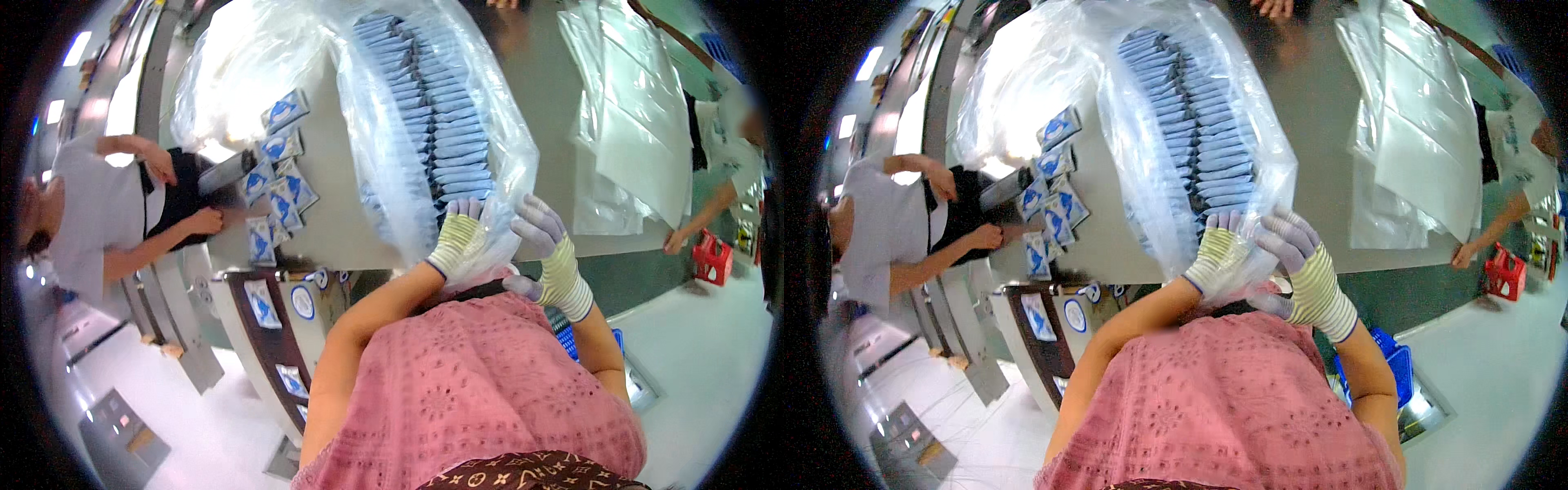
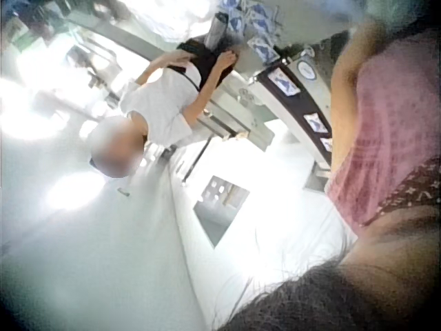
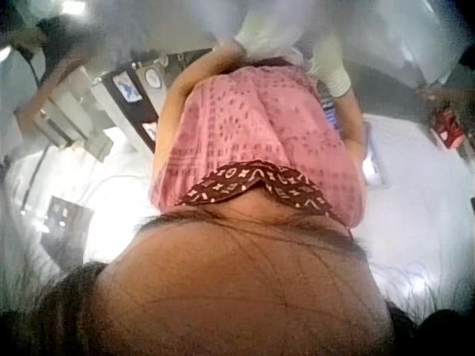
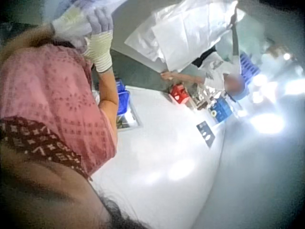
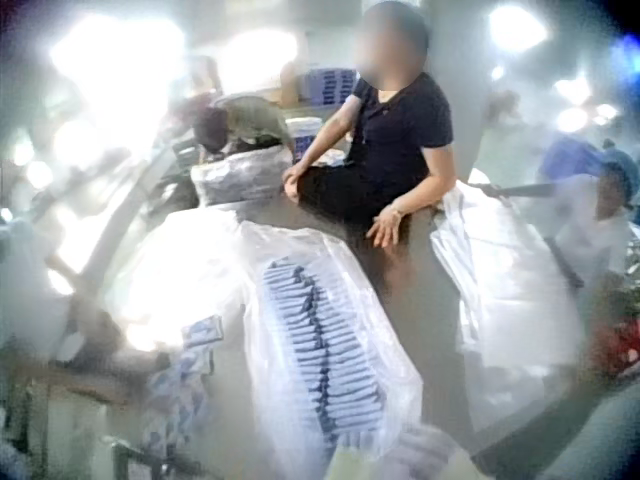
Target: The person organizes small blue and white packets into a large plastic bag by hand, then pulls a continuous strip of packaging film from a roll on a machine and bundles it together.
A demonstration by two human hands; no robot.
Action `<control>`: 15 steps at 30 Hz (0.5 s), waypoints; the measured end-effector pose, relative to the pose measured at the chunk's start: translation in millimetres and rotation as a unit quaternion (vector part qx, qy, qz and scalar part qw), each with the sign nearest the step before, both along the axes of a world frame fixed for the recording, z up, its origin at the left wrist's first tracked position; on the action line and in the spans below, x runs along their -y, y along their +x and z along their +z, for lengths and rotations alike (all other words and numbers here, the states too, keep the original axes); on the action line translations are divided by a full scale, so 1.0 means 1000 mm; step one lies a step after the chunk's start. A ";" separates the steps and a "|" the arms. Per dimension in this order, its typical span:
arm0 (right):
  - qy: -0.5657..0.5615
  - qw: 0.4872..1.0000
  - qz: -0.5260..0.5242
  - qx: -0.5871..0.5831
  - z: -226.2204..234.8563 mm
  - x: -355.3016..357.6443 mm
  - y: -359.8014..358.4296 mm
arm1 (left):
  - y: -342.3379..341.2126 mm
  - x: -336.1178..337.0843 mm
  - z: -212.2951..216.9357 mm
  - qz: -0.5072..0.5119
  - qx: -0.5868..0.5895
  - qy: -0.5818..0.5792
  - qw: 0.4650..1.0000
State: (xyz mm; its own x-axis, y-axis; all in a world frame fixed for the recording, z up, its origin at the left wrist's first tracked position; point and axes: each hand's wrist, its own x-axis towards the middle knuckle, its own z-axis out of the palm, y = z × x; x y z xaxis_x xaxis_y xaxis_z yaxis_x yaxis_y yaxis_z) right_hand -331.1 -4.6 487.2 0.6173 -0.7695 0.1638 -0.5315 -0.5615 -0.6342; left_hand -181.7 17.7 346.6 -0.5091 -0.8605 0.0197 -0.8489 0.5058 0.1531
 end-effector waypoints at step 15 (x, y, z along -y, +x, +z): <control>0.099 0.912 0.104 -0.383 -0.100 0.011 0.042 | 0.300 -0.073 0.085 0.378 -0.090 0.020 0.921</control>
State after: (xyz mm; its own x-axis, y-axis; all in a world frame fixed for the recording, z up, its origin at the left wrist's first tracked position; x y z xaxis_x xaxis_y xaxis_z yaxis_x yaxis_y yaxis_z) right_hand -289.5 -15.8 386.9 0.6278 -0.5907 -0.5069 -0.7569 -0.6151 -0.2207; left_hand 118.2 90.2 431.9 0.2444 -0.9697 0.0064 -0.9153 -0.2285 0.3316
